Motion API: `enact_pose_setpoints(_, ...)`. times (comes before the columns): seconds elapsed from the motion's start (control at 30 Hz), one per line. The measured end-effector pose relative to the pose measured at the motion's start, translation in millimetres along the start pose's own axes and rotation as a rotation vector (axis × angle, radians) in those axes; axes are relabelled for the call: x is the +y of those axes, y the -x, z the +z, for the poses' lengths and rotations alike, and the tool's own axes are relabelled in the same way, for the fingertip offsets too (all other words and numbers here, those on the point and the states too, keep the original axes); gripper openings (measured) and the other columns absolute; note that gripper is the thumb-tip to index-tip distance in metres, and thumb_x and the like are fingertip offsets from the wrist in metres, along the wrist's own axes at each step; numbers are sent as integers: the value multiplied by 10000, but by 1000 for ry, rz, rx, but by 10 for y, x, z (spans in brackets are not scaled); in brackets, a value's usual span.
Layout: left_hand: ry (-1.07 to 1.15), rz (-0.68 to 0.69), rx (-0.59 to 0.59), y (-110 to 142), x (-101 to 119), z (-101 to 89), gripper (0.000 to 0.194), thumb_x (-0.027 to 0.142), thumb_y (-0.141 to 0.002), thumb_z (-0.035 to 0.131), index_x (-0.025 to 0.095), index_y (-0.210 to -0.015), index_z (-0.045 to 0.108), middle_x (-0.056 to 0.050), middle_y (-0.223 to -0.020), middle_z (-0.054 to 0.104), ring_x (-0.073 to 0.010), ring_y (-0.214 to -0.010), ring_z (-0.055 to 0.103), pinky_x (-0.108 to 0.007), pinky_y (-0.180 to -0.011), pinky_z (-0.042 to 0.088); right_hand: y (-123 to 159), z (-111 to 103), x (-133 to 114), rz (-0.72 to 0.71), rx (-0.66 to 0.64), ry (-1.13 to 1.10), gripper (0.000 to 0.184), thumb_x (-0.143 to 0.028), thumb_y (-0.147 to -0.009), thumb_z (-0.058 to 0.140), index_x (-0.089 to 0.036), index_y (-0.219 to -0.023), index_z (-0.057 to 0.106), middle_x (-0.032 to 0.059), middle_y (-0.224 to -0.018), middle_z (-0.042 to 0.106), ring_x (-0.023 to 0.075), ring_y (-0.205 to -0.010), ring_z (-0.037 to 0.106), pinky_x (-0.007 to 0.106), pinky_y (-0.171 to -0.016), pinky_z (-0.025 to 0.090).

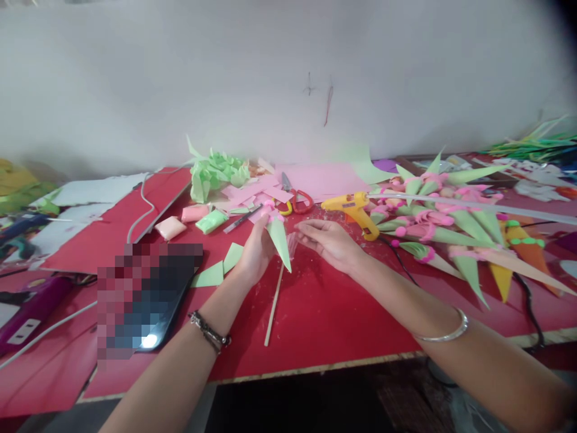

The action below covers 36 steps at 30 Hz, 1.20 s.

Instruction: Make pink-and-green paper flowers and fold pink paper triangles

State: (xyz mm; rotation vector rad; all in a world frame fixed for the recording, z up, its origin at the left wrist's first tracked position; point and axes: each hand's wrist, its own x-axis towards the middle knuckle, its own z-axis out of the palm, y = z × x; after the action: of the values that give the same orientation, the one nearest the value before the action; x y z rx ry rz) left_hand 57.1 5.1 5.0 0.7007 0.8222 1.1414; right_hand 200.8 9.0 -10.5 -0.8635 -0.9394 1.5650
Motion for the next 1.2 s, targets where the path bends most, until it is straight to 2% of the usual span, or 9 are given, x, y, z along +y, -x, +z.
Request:
enact_pose_setpoints(0.1,0,1,-23,9,-9,6,285,361,-807,426,139,-705,574,-11,-625,592,-106,-557,542,-203,-576,422,-12,-7,2,-20,21,-44,142,-185,-576,710,-153,-705,661,5,-696,660,89,-657,607,263,-773,481)
enact_pose_setpoints(0.2,-17,10,-24,18,-20,17,253,334,-805,440,137,-746,589,-16,-647,603,-115,-585,556,-206,-589,431,-16,-20,-10,-73,9,-59,144,-190,-580,707,-169,-712,654,7,-711,668,117,-706,625,296,-807,477)
enact_pose_setpoints(0.33,-59,11,-38,14,-41,21,230,321,-788,473,132,-757,601,-31,-663,610,-131,-594,566,-225,-585,437,-12,-24,-48,-95,44,-43,142,-250,-594,705,-175,-684,624,-6,-672,647,94,-648,608,265,-736,485)
enact_pose_setpoints(0.43,-115,24,-95,-4,-66,0,247,337,-781,484,133,-712,606,-29,-628,595,-126,-559,550,-230,-556,428,6,-2,-76,-160,46,1,131,-289,-619,686,-189,-658,611,-36,-626,597,66,-591,554,233,-672,467)
enact_pose_setpoints(0.57,-206,70,-212,-31,-101,-39,249,357,-776,499,147,-774,632,-19,-615,577,-122,-563,536,-227,-550,418,47,39,-83,-310,-71,128,63,-253,-651,664,-227,-709,655,-27,-726,588,86,-723,544,249,-752,430)
enact_pose_setpoints(0.7,-234,90,-251,-35,-119,-57,255,371,-766,517,147,-731,634,-16,-595,557,-125,-577,530,-234,-585,425,80,57,-68,-437,-144,286,97,-228,-706,616,-261,-768,682,-11,-829,543,108,-851,515,255,-797,403)
enact_pose_setpoints(0.87,-268,122,-260,-9,-118,-51,227,326,-790,494,141,-788,627,-1,-608,546,-104,-556,500,-232,-604,426,91,56,-61,-413,-140,333,116,-238,-716,603,-275,-791,684,-3,-862,526,121,-876,508,271,-811,405)
enact_pose_setpoints(1.03,-256,89,-236,-9,-102,-38,234,322,-787,495,139,-816,637,-1,-578,531,-102,-525,491,-240,-593,437,91,56,-58,-423,-132,339,123,-250,-732,584,-282,-794,685,-2,-865,527,123,-882,508,278,-826,399)
enact_pose_setpoints(1.2,-241,102,-245,-20,-108,-42,231,344,-758,534,140,-773,640,-6,-582,536,-101,-518,489,-244,-598,430,91,66,-57,-429,-115,363,98,-252,-718,597,-256,-781,672,-3,-843,557,126,-851,521,280,-803,410)
